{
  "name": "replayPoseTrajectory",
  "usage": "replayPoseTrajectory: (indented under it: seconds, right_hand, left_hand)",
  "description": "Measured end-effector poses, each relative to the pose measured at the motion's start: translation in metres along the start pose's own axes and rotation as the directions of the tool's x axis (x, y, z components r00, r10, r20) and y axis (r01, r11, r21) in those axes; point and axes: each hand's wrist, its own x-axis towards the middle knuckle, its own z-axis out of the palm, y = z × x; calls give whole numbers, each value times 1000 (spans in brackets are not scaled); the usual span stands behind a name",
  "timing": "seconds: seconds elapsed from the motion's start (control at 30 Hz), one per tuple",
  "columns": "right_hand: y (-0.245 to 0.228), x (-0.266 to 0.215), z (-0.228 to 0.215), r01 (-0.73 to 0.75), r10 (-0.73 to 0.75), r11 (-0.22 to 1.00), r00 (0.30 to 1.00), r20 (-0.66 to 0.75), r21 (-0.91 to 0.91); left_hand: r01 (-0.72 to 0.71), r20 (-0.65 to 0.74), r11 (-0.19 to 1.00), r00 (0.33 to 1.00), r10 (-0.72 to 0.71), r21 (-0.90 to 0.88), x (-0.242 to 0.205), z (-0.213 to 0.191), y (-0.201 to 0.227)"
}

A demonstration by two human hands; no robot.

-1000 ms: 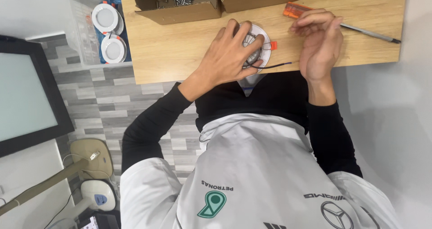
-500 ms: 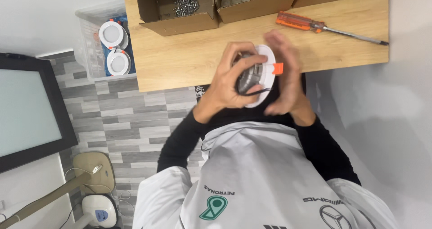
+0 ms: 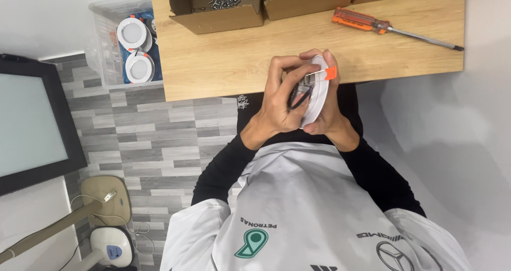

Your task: The person assembles multiple recessed LED light fixtures at a wooden workbench. They repeatedly pick up a white circular housing, insert a diffuser, place an LED module with wires into the housing, and then place the completed unit into a plastic bin. The process is repeated for several units.

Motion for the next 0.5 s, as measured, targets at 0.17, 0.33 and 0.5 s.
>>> replayPoseTrajectory:
  seconds: [0.17, 0.33, 0.5]
  right_hand:
    - [-3, 0, 2, -41, 39, 998, 999, 34, 55]
    - [-19, 8, 3, -93, 92, 995, 994, 61, 23]
    - [-32, 15, 10, -117, 117, 993, 993, 23, 28]
  left_hand:
    - [-52, 2, 998, 999, 52, -25, 2, -3, 3]
    - [-54, 22, 998, 998, 53, 44, 7, -6, 13]
    - [-15, 44, 999, 999, 13, 29, 8, -11, 15]
